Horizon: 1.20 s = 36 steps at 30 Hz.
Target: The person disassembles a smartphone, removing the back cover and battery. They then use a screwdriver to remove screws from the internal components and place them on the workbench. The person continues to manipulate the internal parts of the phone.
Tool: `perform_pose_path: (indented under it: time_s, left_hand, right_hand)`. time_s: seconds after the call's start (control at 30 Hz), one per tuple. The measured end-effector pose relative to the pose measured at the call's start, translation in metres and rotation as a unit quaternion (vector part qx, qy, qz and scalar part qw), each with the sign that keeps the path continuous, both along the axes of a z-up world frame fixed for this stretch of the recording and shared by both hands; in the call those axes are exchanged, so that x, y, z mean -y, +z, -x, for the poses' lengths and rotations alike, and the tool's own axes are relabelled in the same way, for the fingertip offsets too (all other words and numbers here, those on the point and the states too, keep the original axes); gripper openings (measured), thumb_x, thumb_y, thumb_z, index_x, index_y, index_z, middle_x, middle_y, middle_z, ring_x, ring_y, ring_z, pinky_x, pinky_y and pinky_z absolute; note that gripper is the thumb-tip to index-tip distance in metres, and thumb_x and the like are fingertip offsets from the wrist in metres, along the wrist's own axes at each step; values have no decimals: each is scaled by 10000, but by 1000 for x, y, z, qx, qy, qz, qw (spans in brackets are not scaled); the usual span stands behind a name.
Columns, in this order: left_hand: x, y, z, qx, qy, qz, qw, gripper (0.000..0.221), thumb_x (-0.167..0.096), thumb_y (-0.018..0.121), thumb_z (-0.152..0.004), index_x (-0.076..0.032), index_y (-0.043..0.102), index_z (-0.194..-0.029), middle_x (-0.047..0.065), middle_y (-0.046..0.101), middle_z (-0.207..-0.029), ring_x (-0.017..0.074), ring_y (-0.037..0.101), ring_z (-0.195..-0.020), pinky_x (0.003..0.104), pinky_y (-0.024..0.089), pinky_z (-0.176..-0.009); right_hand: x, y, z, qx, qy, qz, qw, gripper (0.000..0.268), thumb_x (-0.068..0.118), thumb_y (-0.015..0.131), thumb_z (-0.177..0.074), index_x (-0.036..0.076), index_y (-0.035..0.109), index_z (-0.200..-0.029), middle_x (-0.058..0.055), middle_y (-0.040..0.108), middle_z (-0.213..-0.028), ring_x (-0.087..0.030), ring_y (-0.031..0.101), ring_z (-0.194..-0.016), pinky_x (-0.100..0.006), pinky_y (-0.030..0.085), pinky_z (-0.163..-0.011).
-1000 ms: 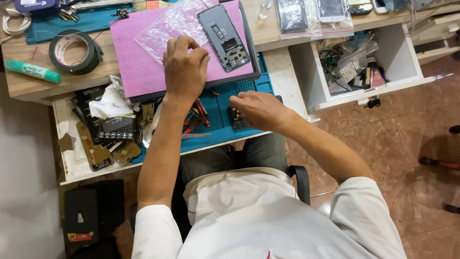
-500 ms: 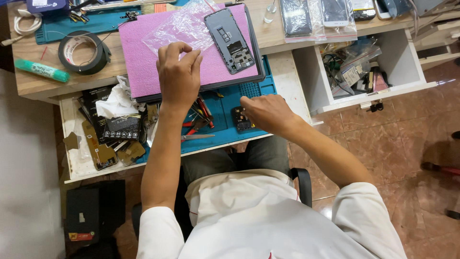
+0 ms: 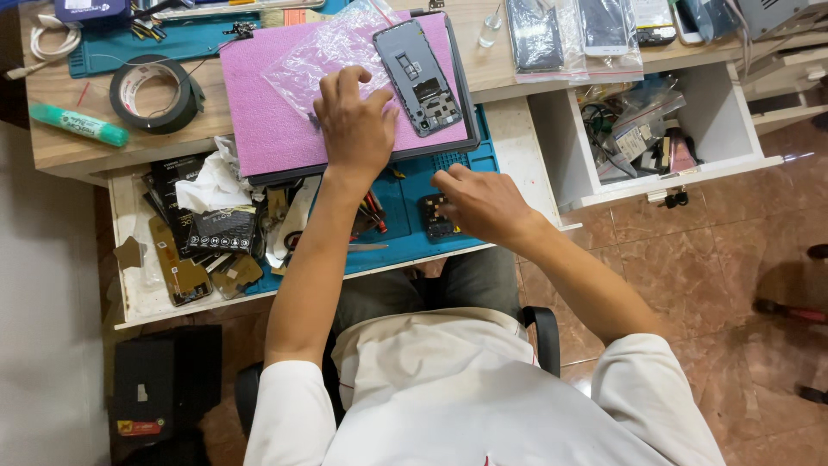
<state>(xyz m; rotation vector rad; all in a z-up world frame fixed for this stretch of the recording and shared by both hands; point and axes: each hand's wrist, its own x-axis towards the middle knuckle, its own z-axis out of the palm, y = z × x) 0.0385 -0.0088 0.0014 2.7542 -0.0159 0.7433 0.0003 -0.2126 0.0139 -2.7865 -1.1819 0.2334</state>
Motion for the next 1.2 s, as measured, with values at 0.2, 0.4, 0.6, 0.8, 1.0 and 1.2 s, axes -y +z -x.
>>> perform_pose_path:
  time_s: [0.2,0.4,0.6,0.8,1.0,1.2]
  left_hand:
    - [5,-2,-14,1,14,-4,1000,172,-314,795,-685,-182,732,-776,44,494,-1034,264,377,-994,383,406,-751]
    - [8,-6,-23,40,-9,-65,997,137,-163,774,-696,-83,702,-780,55,496,-1006,260,378,-985,354,382,-694]
    - [12,9,-42,66,-30,18,997,133,-186,770,-738,-99,679,-776,47,496,-1017,248,390,-986,340,393,-748]
    - [8,9,-52,53,-35,23,998,71,-181,733,-769,-112,718,-760,24,487,-1011,244,375,-966,370,399,-703]
    - [1,18,-30,94,-39,60,993,65,-162,702,-815,-98,709,-805,15,489,-1003,242,380,-959,370,397,-719]
    - [0,1,-57,69,-55,91,992,94,-167,680,-821,-105,694,-752,10,481,-938,246,390,-918,379,391,-636]
  right_hand:
    - [2,5,2,-18,20,19,999,414,315,671,-806,142,394,-1060,-103,508,-914,-413,562,-575,-478,414,-399]
    - [-3,12,0,-38,-3,54,998,189,157,545,-862,100,399,-968,-111,581,-800,-395,564,-576,-466,403,-411]
    - [-5,20,2,-58,18,43,997,459,258,721,-762,124,395,-1056,-114,516,-913,-370,572,-656,-467,422,-414]
    - [-4,10,7,-14,-9,54,998,432,430,660,-810,115,417,-978,-85,602,-730,-371,604,-592,-452,426,-425]
    - [2,9,3,-63,34,-1,997,270,-27,471,-786,124,382,-990,-113,437,-875,-384,488,-558,-466,323,-355]
    - [-8,1,9,-7,40,-7,999,124,79,504,-844,93,405,-917,-98,494,-750,-360,528,-462,-424,313,-311]
